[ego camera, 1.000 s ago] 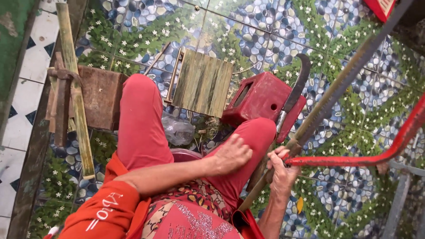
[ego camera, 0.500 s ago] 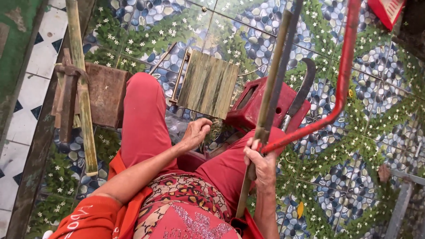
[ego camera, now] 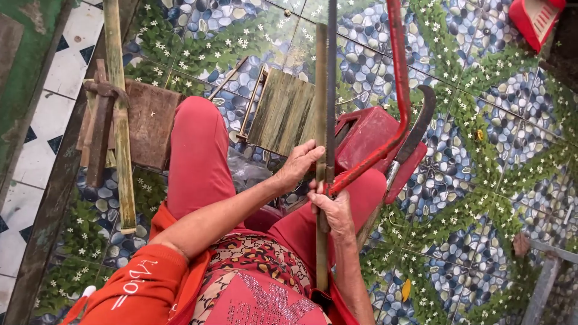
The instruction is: Sawing a bamboo pole into sections and trimming the pieces with a sickle.
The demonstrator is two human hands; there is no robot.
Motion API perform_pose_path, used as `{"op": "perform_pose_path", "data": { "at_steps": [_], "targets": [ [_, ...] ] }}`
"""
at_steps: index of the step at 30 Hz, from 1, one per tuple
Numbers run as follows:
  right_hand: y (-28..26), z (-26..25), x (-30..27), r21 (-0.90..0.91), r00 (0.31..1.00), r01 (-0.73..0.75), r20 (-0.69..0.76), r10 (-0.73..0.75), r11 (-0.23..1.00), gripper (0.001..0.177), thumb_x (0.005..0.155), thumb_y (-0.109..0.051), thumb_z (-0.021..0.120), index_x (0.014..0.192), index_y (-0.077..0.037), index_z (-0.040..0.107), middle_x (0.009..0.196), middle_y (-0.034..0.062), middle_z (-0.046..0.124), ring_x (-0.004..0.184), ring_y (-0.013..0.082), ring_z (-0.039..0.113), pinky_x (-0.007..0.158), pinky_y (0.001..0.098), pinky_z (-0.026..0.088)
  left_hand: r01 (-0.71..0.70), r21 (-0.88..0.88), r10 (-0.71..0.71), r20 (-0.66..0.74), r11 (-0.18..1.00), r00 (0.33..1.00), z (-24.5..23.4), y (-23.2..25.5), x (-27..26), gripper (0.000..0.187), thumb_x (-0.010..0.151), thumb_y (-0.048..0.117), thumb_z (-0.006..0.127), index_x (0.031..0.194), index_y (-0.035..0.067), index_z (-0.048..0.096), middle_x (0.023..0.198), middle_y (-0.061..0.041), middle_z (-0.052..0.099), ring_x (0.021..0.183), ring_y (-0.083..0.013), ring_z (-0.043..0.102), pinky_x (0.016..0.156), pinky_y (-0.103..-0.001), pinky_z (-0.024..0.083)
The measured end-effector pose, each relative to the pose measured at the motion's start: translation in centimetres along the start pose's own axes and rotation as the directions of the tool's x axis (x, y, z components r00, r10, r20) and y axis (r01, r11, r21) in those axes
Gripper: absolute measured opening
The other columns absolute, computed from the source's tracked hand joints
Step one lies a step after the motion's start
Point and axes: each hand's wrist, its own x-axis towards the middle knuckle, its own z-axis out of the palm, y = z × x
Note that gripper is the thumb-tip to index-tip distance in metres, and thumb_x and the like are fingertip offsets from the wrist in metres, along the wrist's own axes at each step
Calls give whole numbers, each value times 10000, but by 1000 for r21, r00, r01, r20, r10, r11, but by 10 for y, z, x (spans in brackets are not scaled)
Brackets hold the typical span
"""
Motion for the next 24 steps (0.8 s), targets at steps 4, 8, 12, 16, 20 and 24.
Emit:
{"op": "perform_pose_path", "data": {
  "at_steps": [4,8,12,16,20,24],
  "targets": [
    [17,0,2,10,1000,-17,19,17,1000,215,700,93,794,777,-1,616,855,209,689,450,181,631,393,263,482,25,-134,-38,-93,991,995,1,-1,-8,168,1006,232,621,1079,84,593,872,-50,708,698,-118,706,577,-264,589],
    [18,3,-1,20,998,-64,-1,65,998,228,687,98,814,790,36,620,924,230,698,682,259,728,523,294,579,30,-142,-45,-100,989,994,5,6,-17,150,1012,232,614,1106,115,619,939,-23,715,773,-119,717,678,-268,605],
    [2,4,-6,-107,1000,-17,-25,14,994,215,713,51,803,813,-7,622,992,160,697,775,179,696,636,276,580,-10,-238,-38,-195,971,980,-3,2,-5,210,1030,259,556,1174,108,586,997,-80,724,808,-183,750,702,-335,647],
    [-12,-9,-13,-161,996,69,-50,-78,985,178,766,53,772,768,-6,603,1157,231,719,1017,288,718,850,364,589,-149,-287,55,-311,946,949,-27,0,23,199,1025,256,564,1151,102,564,890,-101,709,697,-212,742,612,-375,673],
    [-21,-42,-37,-559,951,42,-233,-205,828,180,769,-48,822,799,-29,645,810,170,756,658,208,715,574,326,551,-198,-260,112,-312,945,943,-33,49,23,200,1019,265,567,1145,109,558,871,-72,698,681,-181,731,597,-347,674],
    [-20,-79,-69,-504,858,-32,-456,-235,863,170,813,-60,796,838,-26,631,514,157,629,307,144,522,305,251,425,-275,-157,222,-292,948,930,-39,101,31,181,1036,259,541,1142,115,569,837,-77,700,641,-185,727,537,-333,664]
  ]
}}
